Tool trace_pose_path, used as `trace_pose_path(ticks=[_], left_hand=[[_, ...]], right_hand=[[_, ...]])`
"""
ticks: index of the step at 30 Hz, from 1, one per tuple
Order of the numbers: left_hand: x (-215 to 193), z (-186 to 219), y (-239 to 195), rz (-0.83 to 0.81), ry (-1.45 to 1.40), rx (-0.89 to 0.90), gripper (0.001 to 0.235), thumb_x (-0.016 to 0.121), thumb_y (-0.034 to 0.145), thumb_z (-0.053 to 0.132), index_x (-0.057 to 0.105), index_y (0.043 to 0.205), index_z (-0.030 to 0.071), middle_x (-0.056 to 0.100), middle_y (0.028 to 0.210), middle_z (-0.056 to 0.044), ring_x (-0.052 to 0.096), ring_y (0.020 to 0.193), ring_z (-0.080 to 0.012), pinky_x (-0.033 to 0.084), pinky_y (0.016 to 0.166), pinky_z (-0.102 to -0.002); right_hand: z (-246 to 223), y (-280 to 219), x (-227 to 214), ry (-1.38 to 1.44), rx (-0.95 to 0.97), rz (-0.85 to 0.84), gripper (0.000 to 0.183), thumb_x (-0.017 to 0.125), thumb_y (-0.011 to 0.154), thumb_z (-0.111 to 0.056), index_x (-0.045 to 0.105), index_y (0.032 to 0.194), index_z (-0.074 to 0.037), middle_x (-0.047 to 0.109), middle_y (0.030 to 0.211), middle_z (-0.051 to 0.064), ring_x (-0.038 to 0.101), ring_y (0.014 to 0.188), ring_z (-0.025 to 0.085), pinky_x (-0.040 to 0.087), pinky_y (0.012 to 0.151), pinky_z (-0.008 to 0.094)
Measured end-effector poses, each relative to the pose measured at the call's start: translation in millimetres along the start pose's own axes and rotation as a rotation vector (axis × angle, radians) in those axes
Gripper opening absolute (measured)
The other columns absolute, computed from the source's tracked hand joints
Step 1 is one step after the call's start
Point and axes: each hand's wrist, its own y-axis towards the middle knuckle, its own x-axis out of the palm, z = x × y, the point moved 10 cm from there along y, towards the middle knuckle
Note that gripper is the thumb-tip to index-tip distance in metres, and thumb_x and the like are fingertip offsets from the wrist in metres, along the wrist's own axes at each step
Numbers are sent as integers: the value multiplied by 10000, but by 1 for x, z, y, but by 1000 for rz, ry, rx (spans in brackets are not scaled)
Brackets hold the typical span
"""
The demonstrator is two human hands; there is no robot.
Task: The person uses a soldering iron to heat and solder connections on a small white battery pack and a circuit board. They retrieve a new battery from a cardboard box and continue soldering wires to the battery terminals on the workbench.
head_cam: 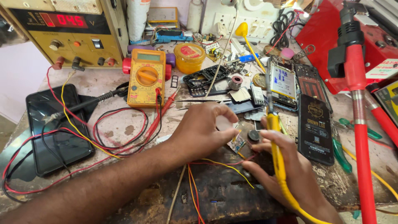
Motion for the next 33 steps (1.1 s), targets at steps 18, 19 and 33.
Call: trace_pose_path(ticks=[18, 19, 33], left_hand=[[27, 28, -7, -71, 32, 237, 208, 797, 732, 172, 762, 925, 104, 741, 907, -127, 714, 934, -310, 543, 870, -444], [28, 27, -6, -78, 34, 230, 206, 796, 731, 176, 765, 923, 109, 742, 900, -128, 714, 928, -313, 541, 869, -445], [31, 19, -2, -109, 55, 131, 196, 777, 722, 170, 770, 909, 108, 750, 896, -132, 725, 897, -299, 551, 845, -433]], right_hand=[[12, 1, -4, 185, 213, 135, 619, 783, 815, -4, 455, 1332, -94, 719, 1267, 129, 798, 924, 149, 628, 732, 270], [11, 1, -1, 206, 200, 114, 637, 791, 812, -13, 448, 1342, -100, 699, 1324, 123, 798, 911, 138, 625, 712, 261], [18, 9, 13, 263, 220, 20, 687, 830, 789, -32, 439, 1345, -124, 712, 1326, 49, 768, 810, 91, 605, 669, 238]])
